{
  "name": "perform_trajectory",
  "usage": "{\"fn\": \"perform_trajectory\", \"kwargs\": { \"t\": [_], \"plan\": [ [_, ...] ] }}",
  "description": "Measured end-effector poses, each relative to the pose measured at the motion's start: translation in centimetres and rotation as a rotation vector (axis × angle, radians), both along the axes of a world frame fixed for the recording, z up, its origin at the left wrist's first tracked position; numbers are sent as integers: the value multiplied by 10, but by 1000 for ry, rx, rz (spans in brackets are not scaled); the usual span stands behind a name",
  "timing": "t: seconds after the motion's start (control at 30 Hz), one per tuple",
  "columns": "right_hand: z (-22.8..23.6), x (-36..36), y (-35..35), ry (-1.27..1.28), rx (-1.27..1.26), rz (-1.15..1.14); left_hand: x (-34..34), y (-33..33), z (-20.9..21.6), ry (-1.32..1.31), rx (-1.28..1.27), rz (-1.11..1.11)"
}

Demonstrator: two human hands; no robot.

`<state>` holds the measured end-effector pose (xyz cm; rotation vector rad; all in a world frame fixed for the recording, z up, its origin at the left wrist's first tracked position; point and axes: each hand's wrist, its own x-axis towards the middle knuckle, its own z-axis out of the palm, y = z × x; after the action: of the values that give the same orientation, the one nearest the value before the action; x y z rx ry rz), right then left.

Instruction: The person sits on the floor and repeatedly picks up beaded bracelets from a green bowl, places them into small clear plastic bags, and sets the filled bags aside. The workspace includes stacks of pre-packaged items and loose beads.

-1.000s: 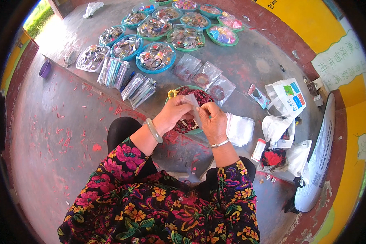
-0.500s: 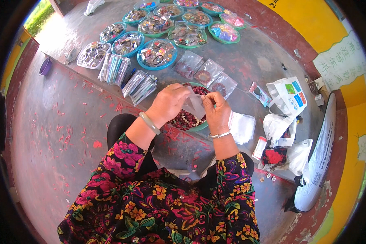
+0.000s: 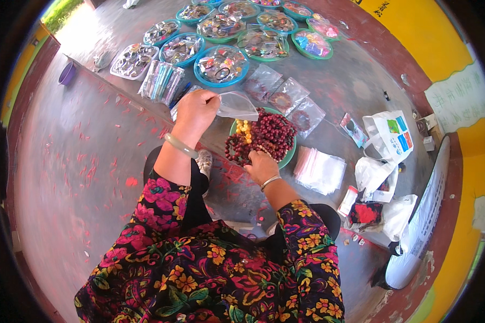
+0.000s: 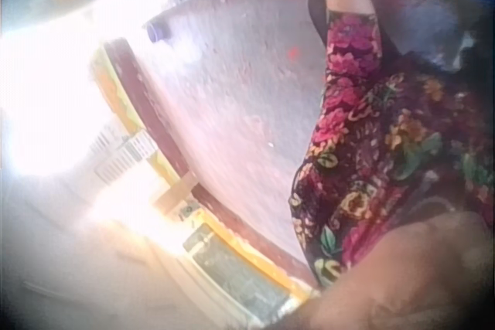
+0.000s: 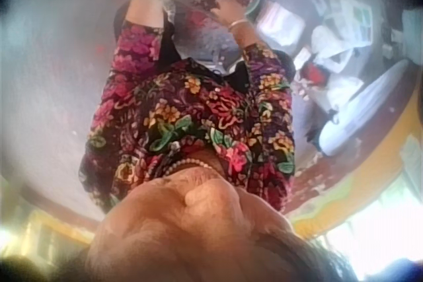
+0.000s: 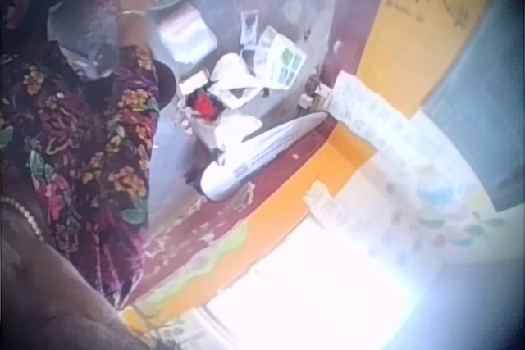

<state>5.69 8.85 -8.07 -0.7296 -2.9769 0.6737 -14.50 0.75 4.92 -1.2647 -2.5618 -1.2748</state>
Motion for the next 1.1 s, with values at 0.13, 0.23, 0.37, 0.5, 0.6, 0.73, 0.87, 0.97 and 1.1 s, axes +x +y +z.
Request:
{"fn": "perform_trajectory", "kwargs": {
  "t": [0.13, 0.23, 0.37, 0.5, 0.6, 0.73, 0.87, 0.97, 1.1],
  "plan": [
    [-10, -19, -14, 33, 171, 97, 3, 3, -5, -13, 38, -5],
    [-15, -36, -28, 87, 327, 143, 6, 3, -4, -54, -9, -19],
    [-25, -50, -33, 75, 455, 171, 7, 4, -9, -5, -3, -50],
    [-26, -51, -23, 65, 428, 211, 8, 2, -10, -2, -18, -67],
    [-18, -52, -16, 122, 357, 179, 5, 2, -10, -4, -54, -55],
    [12, -44, -3, 302, 152, 148, 2, 1, -10, -30, -62, -15],
    [74, -17, 11, 289, -103, 161, 4, 0, -4, -98, -167, -16],
    [130, 4, 19, 271, -356, 166, 8, 2, -5, -100, -292, -58],
    [156, 29, 24, 543, -950, -159, 24, 9, -14, -35, -470, -164]
  ]
}}
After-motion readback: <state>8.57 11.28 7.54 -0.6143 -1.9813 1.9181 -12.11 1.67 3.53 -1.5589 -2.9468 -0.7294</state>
